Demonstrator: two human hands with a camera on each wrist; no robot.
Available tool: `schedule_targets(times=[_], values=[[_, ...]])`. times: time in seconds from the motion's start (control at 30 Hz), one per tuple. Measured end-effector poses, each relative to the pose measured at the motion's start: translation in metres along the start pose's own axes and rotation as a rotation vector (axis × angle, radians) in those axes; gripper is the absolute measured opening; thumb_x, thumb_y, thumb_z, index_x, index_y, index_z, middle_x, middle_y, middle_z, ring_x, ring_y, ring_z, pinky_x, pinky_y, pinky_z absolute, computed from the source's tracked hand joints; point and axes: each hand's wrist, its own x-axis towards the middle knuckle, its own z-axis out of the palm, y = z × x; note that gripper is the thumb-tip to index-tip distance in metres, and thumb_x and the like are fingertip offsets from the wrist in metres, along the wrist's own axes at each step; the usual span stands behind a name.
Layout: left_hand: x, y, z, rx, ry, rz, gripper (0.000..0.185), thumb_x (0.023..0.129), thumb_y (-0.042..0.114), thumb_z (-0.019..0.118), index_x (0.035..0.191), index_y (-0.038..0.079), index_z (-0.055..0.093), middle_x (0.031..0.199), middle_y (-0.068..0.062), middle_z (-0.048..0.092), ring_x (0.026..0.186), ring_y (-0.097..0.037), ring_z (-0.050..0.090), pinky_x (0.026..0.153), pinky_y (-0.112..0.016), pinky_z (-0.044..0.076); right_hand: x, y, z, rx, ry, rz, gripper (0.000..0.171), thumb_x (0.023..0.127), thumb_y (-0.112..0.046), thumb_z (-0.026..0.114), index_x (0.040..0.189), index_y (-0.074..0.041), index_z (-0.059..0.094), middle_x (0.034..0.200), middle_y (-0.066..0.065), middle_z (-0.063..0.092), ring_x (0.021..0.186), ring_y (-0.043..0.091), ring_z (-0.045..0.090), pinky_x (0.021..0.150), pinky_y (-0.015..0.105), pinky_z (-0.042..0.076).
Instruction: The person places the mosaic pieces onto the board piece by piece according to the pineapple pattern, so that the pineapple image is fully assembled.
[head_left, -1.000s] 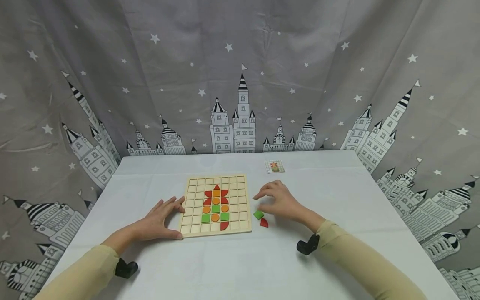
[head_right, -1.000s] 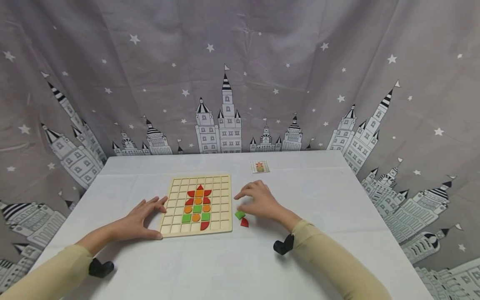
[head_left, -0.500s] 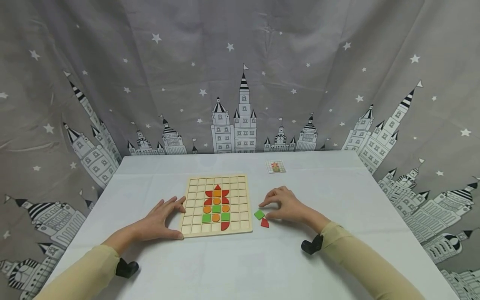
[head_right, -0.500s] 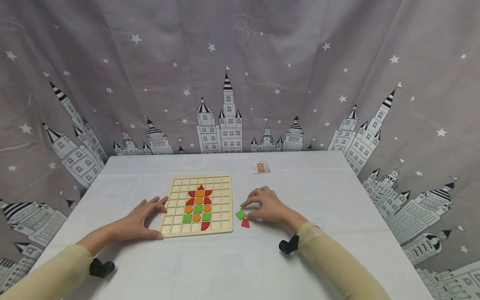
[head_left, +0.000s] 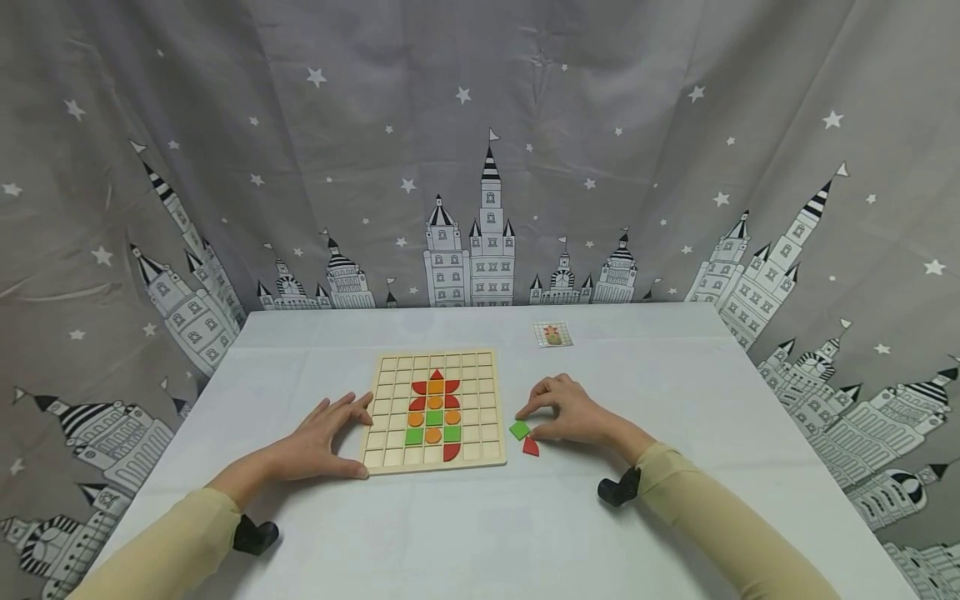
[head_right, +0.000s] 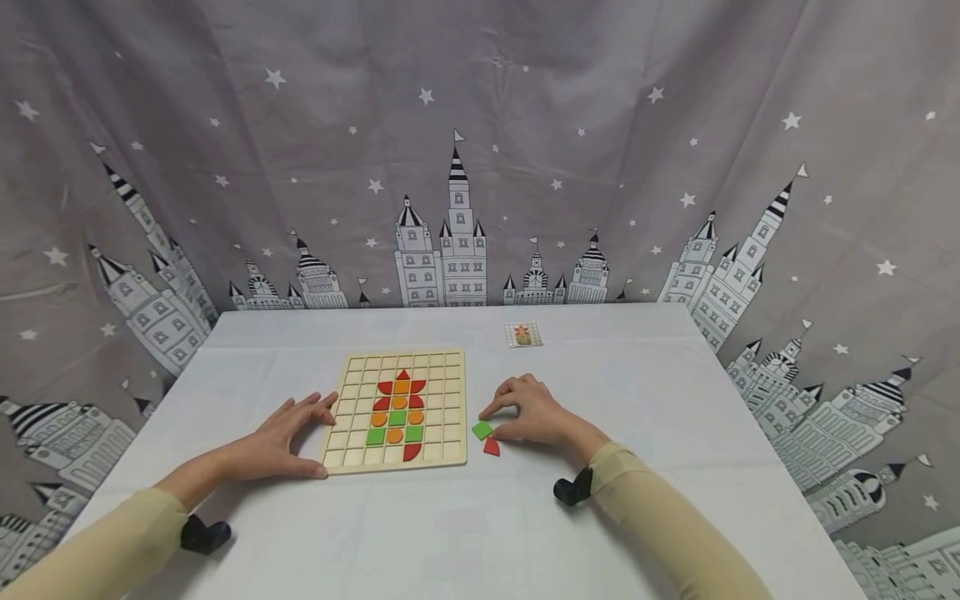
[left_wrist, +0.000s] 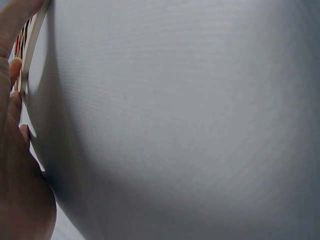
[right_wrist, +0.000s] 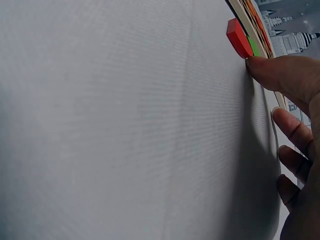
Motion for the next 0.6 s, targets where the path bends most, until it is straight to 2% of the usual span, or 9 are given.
schedule_targets(times=[0.6], values=[[-0.0005,0.001,-0.0005,-0.004,-0.006,-0.006,0.075,0.07,0.066,0.085,0.123,0.024,0.052,0.168,-0.009,0.027,0.155,-0.041,0.012,0.124,-0.061,-0.001,0.0012,-0.0028,0.0001,0.016,0.012,-0.008,0.025,0.08,-0.029,0.087,0.103,-0.037,0.079,0.116,-0.009,0.057,0.11,0.017,0.042,0.096,0.043,0.038]])
